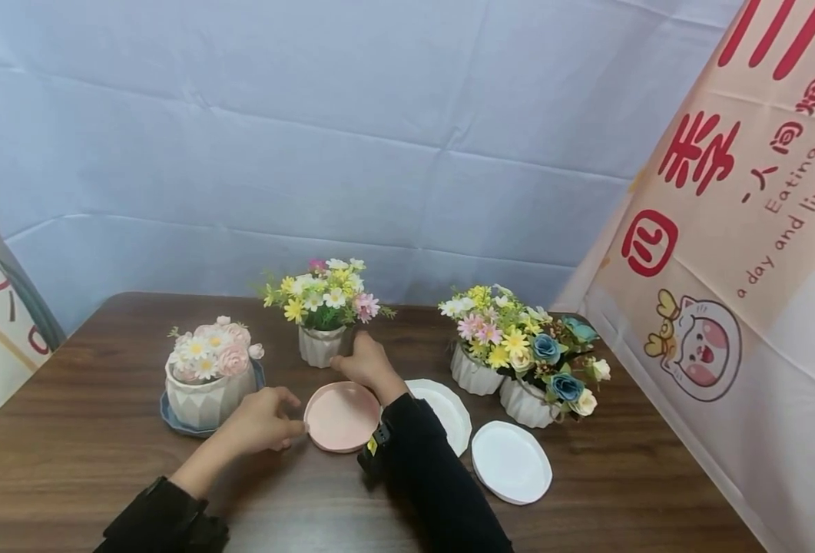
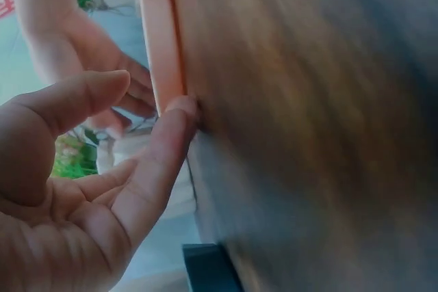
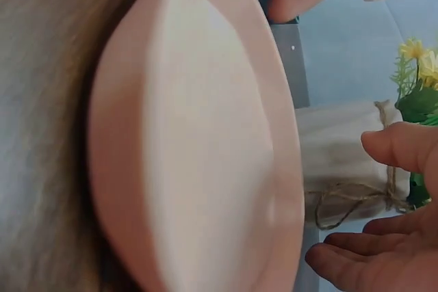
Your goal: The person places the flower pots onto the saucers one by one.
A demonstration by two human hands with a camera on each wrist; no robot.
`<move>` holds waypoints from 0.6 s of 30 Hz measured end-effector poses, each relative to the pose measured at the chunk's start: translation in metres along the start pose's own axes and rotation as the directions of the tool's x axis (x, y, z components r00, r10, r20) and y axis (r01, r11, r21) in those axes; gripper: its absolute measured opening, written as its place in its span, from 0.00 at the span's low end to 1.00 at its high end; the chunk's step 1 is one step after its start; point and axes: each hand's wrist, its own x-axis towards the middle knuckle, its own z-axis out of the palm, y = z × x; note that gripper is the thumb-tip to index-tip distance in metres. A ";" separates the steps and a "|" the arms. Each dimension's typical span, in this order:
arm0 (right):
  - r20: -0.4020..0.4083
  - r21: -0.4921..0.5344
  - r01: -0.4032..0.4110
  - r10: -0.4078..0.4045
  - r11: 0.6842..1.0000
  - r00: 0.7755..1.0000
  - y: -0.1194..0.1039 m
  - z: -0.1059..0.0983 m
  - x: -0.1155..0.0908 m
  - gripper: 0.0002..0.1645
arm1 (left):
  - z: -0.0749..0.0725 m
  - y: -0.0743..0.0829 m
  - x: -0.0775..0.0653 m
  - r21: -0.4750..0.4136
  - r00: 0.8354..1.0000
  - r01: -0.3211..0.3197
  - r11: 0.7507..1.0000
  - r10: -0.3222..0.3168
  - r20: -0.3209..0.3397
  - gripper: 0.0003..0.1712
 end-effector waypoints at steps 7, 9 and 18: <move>-0.008 0.084 -0.038 0.039 0.996 0.999 0.001 0.004 0.009 0.45 | 0.004 0.001 0.004 -0.058 1.000 0.016 0.998 -0.015 0.010 0.20; -0.018 0.107 -0.039 0.041 0.994 0.999 0.001 0.005 0.011 0.45 | 0.005 0.000 0.005 -0.091 1.000 0.026 0.995 -0.025 0.013 0.19; -0.078 0.185 -0.019 0.034 0.983 0.996 0.000 0.012 0.019 0.45 | 0.005 -0.001 0.015 -0.119 0.997 0.073 0.990 -0.069 0.036 0.20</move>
